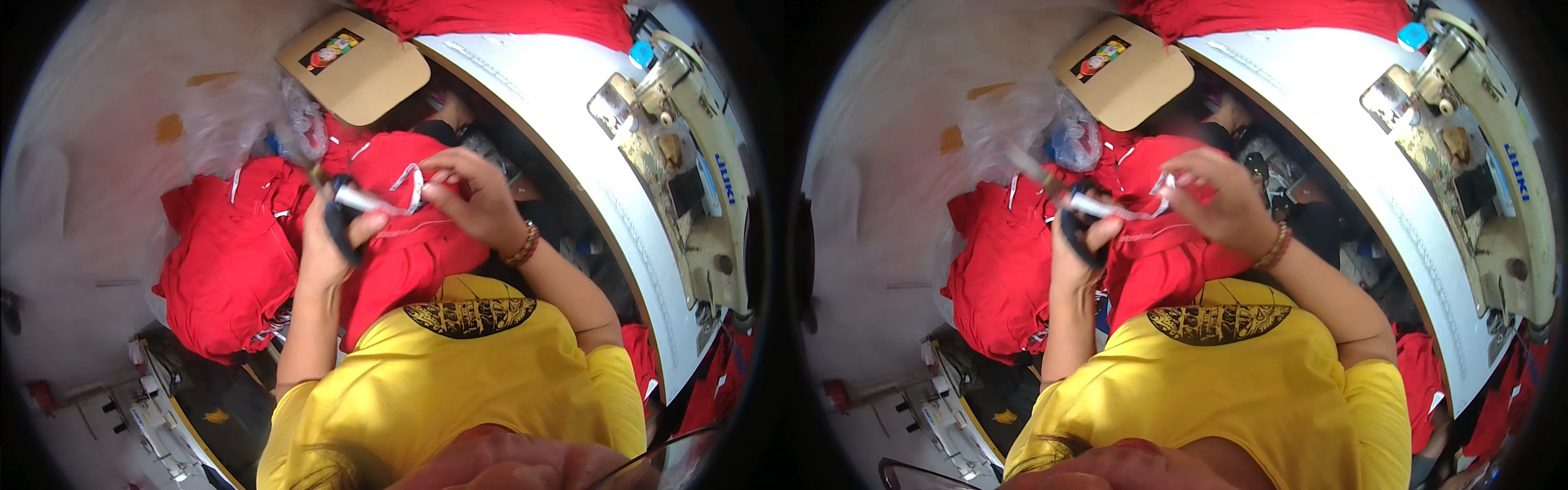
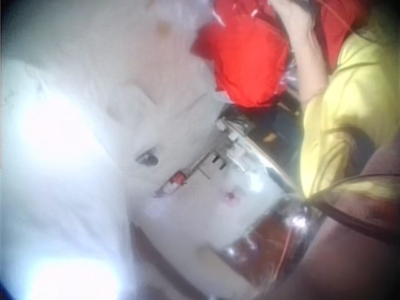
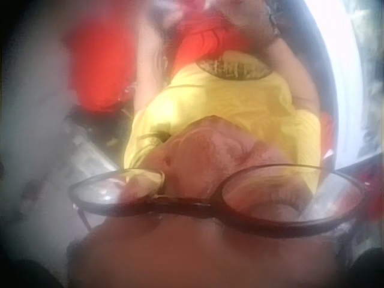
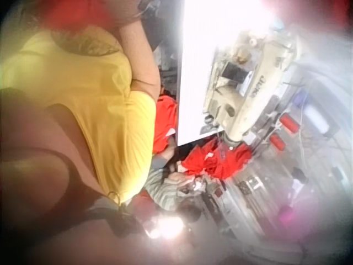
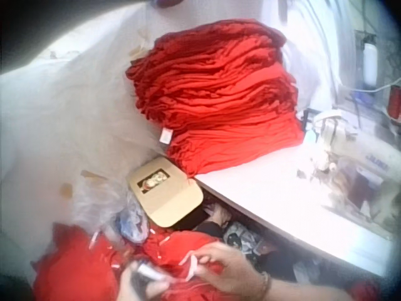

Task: The person uses scissors to trim white drawstrings and loose threads from a stack of red garments. They repeatedly pick up a garment, cut the excess string, and place the item back on the pile.

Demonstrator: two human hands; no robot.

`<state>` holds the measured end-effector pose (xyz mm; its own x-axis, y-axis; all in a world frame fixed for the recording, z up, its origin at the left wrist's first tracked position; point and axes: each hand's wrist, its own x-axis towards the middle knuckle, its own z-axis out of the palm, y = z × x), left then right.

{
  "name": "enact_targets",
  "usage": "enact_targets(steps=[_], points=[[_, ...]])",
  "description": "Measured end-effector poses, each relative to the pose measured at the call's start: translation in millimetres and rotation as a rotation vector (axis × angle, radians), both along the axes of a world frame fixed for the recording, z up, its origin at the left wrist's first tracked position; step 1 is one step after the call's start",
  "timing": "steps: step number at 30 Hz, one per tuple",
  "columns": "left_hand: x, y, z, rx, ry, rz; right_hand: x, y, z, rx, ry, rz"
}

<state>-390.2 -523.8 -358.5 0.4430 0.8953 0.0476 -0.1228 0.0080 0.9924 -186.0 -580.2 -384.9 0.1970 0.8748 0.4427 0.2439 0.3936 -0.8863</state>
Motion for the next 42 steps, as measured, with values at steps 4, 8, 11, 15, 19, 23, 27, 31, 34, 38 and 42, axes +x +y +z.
enact_targets(steps=[4, 8, 11, 15, 19, 23, 27, 31, 34, 38, 42], points=[[-32.4, -29.3, -6.0, -0.057, -0.105, -0.115, 40.8, -11.1, -38.1, -0.433, 0.332, 0.076], [-28.9, -45.7, -18.5, -0.103, -0.033, -0.08, 34.4, -13.4, -60.7, -0.539, 0.221, 0.125], [-23.6, -49.9, -21.9, -0.022, -0.022, -0.164, 14.8, 1.1, -54.8, -0.085, -0.215, -0.065], [-21.3, -51.0, -25.1, 0.034, 0.022, -0.205, -2.5, 27.5, -39.7, 0.016, -0.667, -0.044], [-23.3, -48.9, -20.0, 0.058, 0.052, -0.206, 6.5, 35.3, -59.5, -0.203, -0.813, 0.046], [-18.6, -47.3, -21.7, -0.016, -0.05, -0.048, -3.0, 30.2, -37.4, -0.598, 0.35, 0.521], [-11.2, -31.8, -25.8, 0.04, 0.086, 0.067, -24.2, 14.4, -33.7, -0.455, 0.344, 0.457], [-10.5, -28.1, -38.8, -0.026, 0.084, 0.158, -29.3, 5.4, -13.0, -0.522, 0.691, 0.595], [-7.2, -30.9, -32.8, -0.092, 0.026, 0.184, -32.8, 5.9, -23.0, -0.552, 0.62, 0.519], [-8.2, -32.5, -42.0, -0.019, -0.031, 0.199, -44.6, 4.6, -30.5, -0.457, 0.591, 0.482], [-11.8, -28.7, -52.1, 0.024, -0.025, 0.276, -50.2, 1.3, -30.5, -0.381, 0.585, 0.447]])
